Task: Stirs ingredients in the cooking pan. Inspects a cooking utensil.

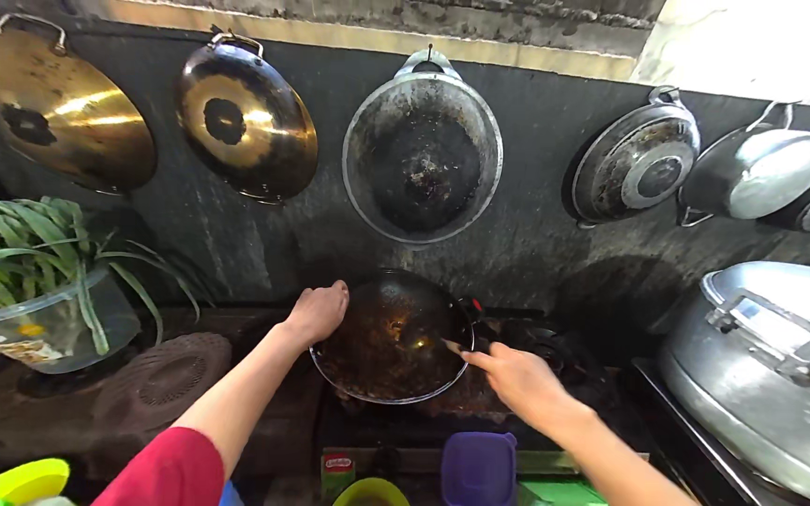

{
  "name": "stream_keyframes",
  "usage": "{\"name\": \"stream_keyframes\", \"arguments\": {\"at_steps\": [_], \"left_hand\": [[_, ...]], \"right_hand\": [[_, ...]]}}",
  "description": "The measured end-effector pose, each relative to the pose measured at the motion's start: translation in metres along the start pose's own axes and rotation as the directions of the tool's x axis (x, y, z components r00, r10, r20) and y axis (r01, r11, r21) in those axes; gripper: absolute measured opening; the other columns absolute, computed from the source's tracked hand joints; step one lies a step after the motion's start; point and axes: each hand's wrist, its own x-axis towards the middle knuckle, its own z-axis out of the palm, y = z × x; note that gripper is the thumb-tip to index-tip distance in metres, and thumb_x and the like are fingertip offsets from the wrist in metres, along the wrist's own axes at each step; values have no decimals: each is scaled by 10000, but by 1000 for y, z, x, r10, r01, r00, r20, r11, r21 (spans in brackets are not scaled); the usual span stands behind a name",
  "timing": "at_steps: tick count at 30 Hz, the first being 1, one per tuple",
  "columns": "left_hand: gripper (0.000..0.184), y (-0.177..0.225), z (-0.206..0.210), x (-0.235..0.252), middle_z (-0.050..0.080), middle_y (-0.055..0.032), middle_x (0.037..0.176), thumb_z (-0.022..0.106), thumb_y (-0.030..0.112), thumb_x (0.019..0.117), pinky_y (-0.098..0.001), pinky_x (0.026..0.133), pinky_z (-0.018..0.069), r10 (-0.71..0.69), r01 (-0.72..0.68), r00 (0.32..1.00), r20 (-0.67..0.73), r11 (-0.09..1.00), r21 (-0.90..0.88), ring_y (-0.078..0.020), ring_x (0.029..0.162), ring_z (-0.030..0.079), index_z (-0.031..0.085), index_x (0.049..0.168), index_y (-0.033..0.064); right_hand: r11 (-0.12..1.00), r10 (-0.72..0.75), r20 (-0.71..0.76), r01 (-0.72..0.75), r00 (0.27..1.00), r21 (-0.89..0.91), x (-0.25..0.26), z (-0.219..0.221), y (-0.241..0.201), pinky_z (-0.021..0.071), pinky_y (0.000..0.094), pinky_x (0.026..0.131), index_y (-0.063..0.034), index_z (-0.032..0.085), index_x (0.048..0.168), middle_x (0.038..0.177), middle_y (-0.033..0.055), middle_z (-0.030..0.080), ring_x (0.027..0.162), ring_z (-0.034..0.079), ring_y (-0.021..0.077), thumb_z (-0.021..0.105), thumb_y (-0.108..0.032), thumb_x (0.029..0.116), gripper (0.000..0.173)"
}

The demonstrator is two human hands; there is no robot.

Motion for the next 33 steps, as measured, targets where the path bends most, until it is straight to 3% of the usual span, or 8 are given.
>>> {"name": "stream_keyframes", "arguments": {"at_steps": [7,10,13,18,21,24,28,33], "left_hand": [[400,18,1,1,700,-227,1126,328,267,1121,-629,965,480,-131,130,990,46,991,25,-420,1095,670,588,1293,18],[354,22,19,7,680,-254,1174,423,226,1087,-635,942,503,-247,247,966,75,969,14,-435,1122,660,584,1285,-18],[360,31,50,21,653,-300,1200,504,153,1045,-640,927,531,-328,332,943,53,930,-158,-475,1129,651,526,1339,-53],[384,33,64,32,665,-282,1185,390,230,1104,-609,973,518,-123,147,988,98,942,-300,-442,1134,657,529,1349,-31],[394,27,51,12,694,-219,1021,329,246,1122,-567,921,539,155,-112,981,114,942,-316,-369,975,693,553,1325,-7],[427,29,29,-23,692,-171,957,263,286,1129,-542,890,549,346,-307,924,162,924,-226,-334,931,698,563,1283,26],[438,34,36,-41,687,-210,997,244,285,1130,-569,914,527,407,-356,862,301,910,-211,-384,971,690,527,1322,12],[392,49,61,-5,687,-250,1118,307,240,1121,-589,988,507,216,-211,946,244,976,-44,-428,1100,670,521,1359,14]], "right_hand": [[975,221,-30,-222,975,-29,61,-25,-29,567,569,754,-205,663,1333,1003,171,734,923,718,389,551,-194,1031,322],[947,320,32,-319,947,-49,76,-29,-45,562,581,726,-107,697,1168,960,173,730,920,717,394,564,-158,989,229],[955,250,160,-271,955,124,86,-8,-74,552,620,793,-79,699,1108,1022,183,723,985,702,397,585,-199,969,217],[954,117,237,-175,965,242,71,-12,-76,514,572,958,-195,632,1367,1175,135,719,1149,669,332,456,-262,1036,381],[983,54,158,-81,986,164,26,-17,-50,528,574,904,-309,566,1467,1139,168,709,1065,685,366,464,-207,1051,440],[997,-27,-133,37,991,72,-29,-10,-14,580,505,695,-363,639,1397,930,154,686,801,698,330,553,-167,999,452],[990,-137,-271,140,953,-10,-72,-1,4,558,447,537,-320,714,1309,784,111,632,639,659,283,631,-130,923,438],[999,35,-76,-35,996,10,-14,44,-41,591,517,730,-251,597,1458,984,189,721,846,726,371,553,-111,999,481]]}}
